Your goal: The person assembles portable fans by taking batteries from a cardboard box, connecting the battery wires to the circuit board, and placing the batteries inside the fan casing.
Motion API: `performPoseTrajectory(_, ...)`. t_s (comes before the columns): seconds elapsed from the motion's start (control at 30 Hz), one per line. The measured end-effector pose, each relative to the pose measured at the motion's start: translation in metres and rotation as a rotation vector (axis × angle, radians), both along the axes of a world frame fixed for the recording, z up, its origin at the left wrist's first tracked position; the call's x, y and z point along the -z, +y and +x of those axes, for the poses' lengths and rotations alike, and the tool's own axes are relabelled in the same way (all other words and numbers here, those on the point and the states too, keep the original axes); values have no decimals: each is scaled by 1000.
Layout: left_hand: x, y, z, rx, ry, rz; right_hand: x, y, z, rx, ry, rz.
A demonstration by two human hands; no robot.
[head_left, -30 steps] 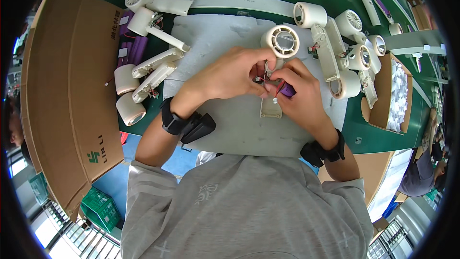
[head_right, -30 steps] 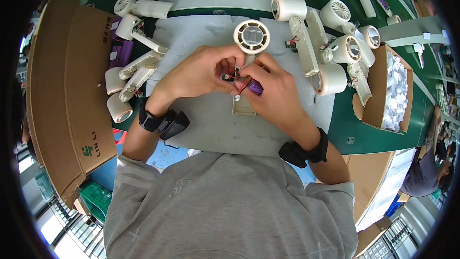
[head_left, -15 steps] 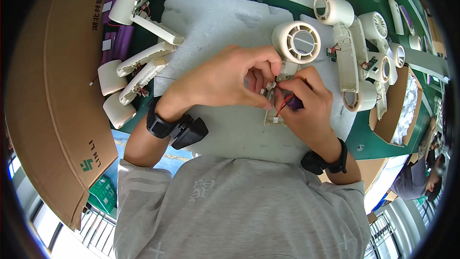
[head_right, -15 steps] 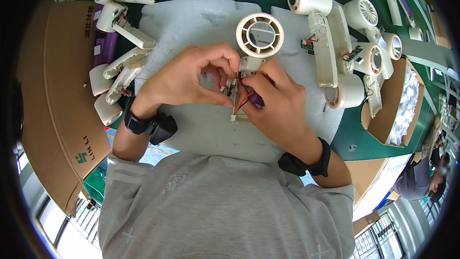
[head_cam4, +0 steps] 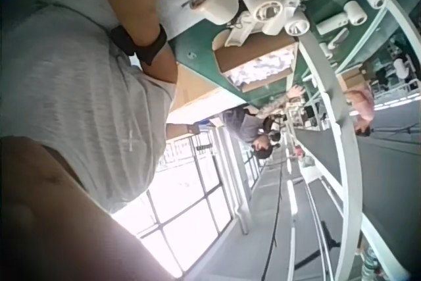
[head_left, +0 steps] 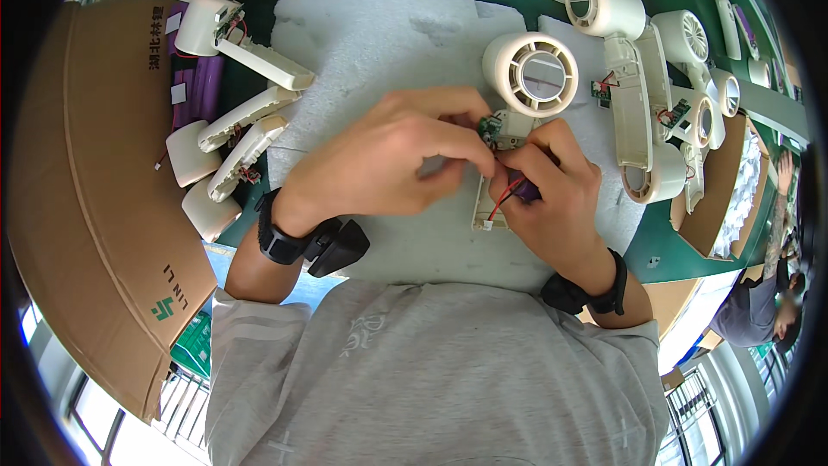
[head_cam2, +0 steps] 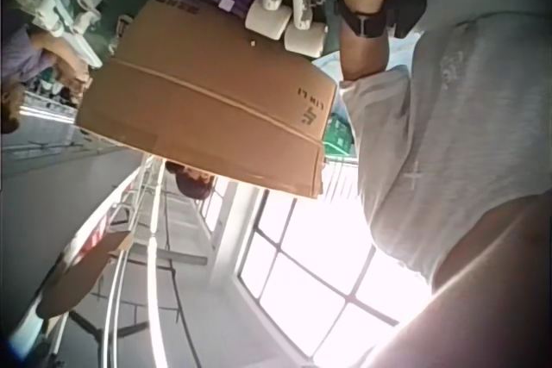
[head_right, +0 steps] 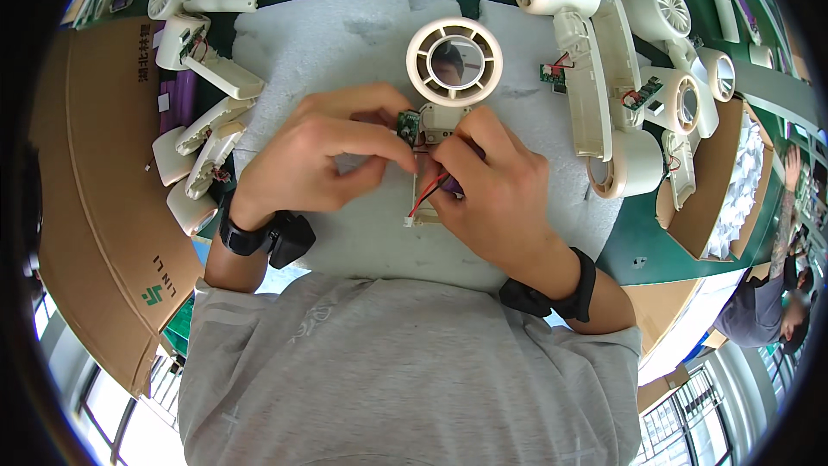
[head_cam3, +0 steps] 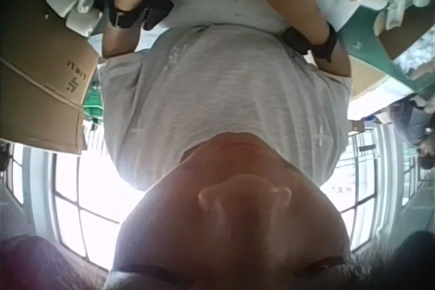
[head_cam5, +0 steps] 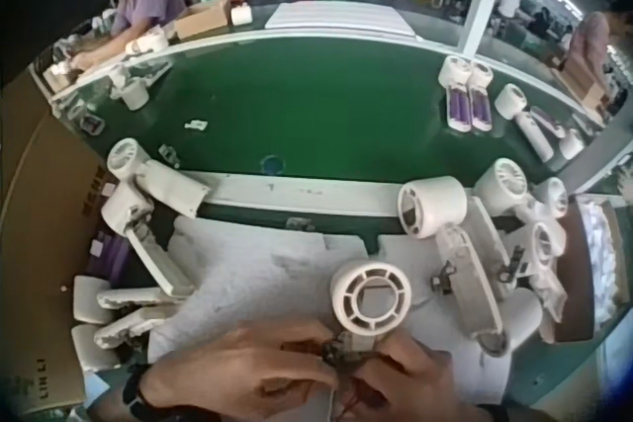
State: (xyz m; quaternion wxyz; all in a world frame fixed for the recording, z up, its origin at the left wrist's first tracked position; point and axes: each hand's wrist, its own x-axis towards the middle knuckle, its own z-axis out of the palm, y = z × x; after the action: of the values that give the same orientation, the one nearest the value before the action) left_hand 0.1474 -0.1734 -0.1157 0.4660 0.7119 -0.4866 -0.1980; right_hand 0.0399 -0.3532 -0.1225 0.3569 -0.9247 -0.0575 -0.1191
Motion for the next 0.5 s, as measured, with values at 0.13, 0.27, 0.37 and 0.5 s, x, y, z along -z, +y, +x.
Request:
performPoseTrajectory(0.13, 0, -6, -8, -114, 107, -91, 0, 0, -1, 4, 8, 7)
performPoseTrajectory(0.27, 1, -7, -9, -73, 109, -93, -1, 0, -1, 12, 9, 15)
performPoseTrajectory(0.37, 2, -8, -6, -24, 95, -134, -2, -1, -1, 13, 4, 25)
performPoseTrajectory(0.5, 3, -7, -5, -44, 130, -71, -9, -5, -1, -23, 60, 63)
